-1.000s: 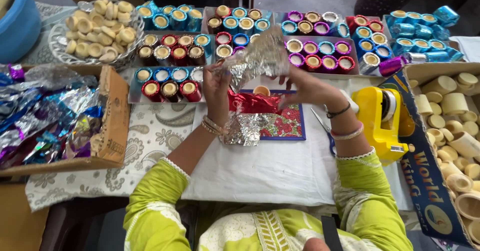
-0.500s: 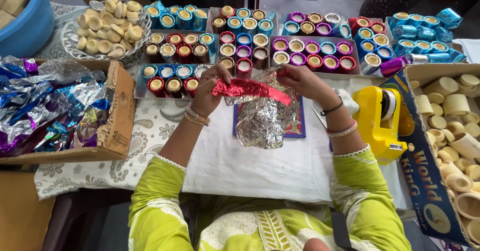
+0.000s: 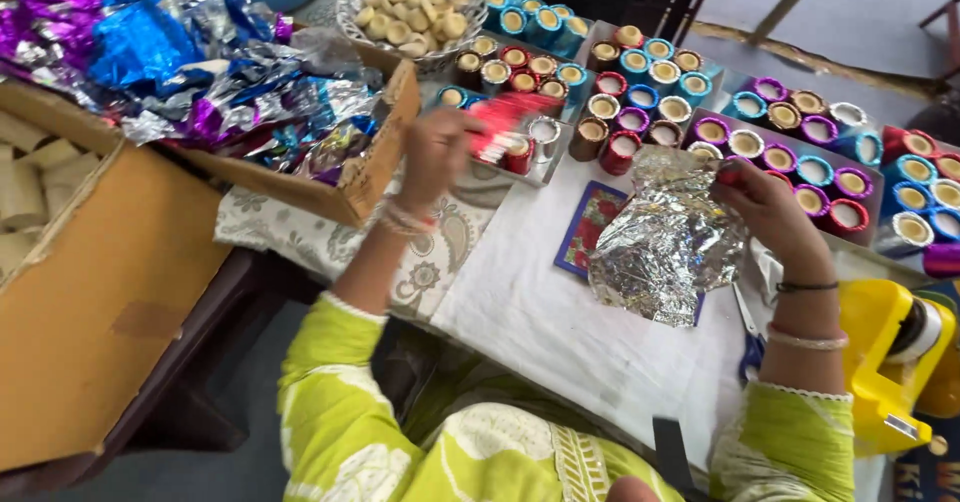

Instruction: Wrapping small decorative cups in colorful foil and securing them with tape.

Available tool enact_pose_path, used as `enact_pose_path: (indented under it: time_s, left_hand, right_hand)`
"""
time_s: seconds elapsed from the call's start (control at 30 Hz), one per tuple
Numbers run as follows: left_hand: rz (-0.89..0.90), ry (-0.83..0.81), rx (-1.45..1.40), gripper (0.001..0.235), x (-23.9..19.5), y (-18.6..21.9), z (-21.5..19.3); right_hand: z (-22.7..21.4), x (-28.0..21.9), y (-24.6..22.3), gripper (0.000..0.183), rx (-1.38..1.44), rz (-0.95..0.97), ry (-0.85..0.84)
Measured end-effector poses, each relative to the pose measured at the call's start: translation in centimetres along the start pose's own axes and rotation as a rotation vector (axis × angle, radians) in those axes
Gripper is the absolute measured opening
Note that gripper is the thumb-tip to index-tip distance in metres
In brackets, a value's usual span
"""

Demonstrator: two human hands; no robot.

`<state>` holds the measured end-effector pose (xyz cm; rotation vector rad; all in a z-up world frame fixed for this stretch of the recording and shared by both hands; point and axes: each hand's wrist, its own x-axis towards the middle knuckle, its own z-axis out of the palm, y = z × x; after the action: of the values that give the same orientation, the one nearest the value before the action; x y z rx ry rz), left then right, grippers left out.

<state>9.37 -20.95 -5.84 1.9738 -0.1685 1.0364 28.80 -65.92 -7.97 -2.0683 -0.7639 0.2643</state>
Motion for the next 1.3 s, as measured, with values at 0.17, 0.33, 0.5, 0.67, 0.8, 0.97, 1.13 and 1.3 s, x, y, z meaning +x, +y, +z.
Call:
enact_pose_path:
  time_s: [0.17, 0.33, 0.5, 0.67, 0.8, 0.97, 1.13, 1.3]
  left_hand:
    - [-0.211, -0.102, 0.663, 0.027, -0.4, -1.1, -14.0]
    - [-0.608, -0.433, 1.181, 0.043, -1.8, -5.4, -20.9]
    - [-0.519, -0.791, 1.538, 0.034, 0.1, -5.9, -19.0]
    - [-0.634, -0.942, 1.294, 0.03, -0.4, -13.5, -17.9]
    - [-0.824, -1.184, 1.16, 0.038, 1.0, -8.7, -16.3]
    - [-0.761, -1.275, 0.872, 0.043, 1.7, -9.1, -20.5]
    - [-0.722, -1.135, 0.828, 0.045, 3.6, -2.7, -21.6]
    - [-0.713, -1.028, 0.837, 0.034, 2.6, -3.3, -20.6]
  right_hand:
    - [0.0, -0.1, 0.1, 0.026, 0.084, -0.005, 0.004]
    - [0.3, 0.0, -0.3, 0.027, 0.097, 0.012, -0.014]
    - [-0.6, -0.9, -1.5, 0.028, -0.1, 0.043, 0.033]
    - [-3.3, -2.8, -3.1, 0.03, -0.263, -0.048, -0.138]
    - [-4.1, -3.4, -4.1, 0.033, -0.168, -0.078, -0.289]
    - [-4.1, -3.3, -4.4, 0.03, -0.23, -0.072, -0.325]
    - [-3.9, -3.1, -4.6, 0.027, -0.254, -0.091, -0.351]
    - [-3.6, -3.1, -5.6, 0.024, -0.29, -0.134, -0.362]
